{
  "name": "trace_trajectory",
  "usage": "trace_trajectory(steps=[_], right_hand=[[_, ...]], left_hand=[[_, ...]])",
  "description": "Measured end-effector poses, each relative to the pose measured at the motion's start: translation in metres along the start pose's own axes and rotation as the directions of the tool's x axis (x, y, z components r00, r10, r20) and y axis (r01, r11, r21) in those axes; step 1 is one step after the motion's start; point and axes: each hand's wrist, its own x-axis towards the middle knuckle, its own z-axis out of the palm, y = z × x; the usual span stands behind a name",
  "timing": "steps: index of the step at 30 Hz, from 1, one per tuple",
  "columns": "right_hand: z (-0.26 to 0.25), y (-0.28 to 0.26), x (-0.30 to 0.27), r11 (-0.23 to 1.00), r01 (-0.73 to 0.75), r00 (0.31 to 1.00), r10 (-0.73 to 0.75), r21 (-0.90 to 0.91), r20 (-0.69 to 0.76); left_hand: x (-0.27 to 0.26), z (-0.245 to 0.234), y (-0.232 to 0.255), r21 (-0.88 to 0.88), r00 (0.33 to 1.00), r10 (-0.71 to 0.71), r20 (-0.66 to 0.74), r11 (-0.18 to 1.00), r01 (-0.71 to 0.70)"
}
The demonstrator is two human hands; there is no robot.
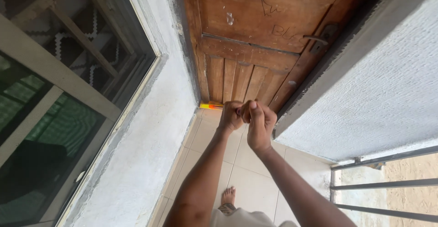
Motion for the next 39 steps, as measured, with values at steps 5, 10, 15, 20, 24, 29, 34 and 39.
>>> trace_trajectory(steps=[5,10,15,20,24,29,34,39], right_hand=[[-0.004,0.018,0.024,0.995,-0.043,0.999,0.043,-0.09,-0.004],[-0.012,0.026,0.027,0.993,-0.041,0.998,0.035,-0.114,-0.053],[-0.019,0.002,0.036,0.996,-0.065,0.987,0.054,-0.064,-0.152],[-0.021,-0.029,0.045,0.984,-0.091,0.982,0.062,-0.156,-0.178],[-0.02,-0.048,0.049,0.979,0.13,0.986,-0.144,-0.159,-0.081],[-0.013,-0.02,0.056,0.986,0.161,0.978,-0.164,-0.032,-0.128],[-0.02,0.002,0.064,0.996,0.016,0.999,-0.019,-0.09,-0.027],[-0.042,0.026,0.054,0.985,-0.139,0.986,0.127,-0.106,-0.108]], left_hand=[[0.002,0.004,-0.015,-0.017,0.997,-0.069,-0.015,0.997,0.069],[-0.001,0.023,-0.018,0.0,0.992,-0.12,-0.038,0.993,0.12],[-0.004,0.042,0.005,-0.032,0.994,-0.088,-0.059,0.996,0.087],[0.006,0.047,0.037,-0.061,0.992,-0.079,-0.098,0.995,0.073],[0.03,0.039,0.057,-0.048,0.992,-0.029,-0.12,0.999,0.023],[0.044,0.025,0.022,0.034,0.989,0.058,-0.139,0.998,-0.054],[0.033,0.023,-0.002,0.051,0.991,-0.081,-0.104,0.995,0.087],[0.011,0.05,-0.03,0.072,0.979,-0.2,-0.036,0.977,0.202]])
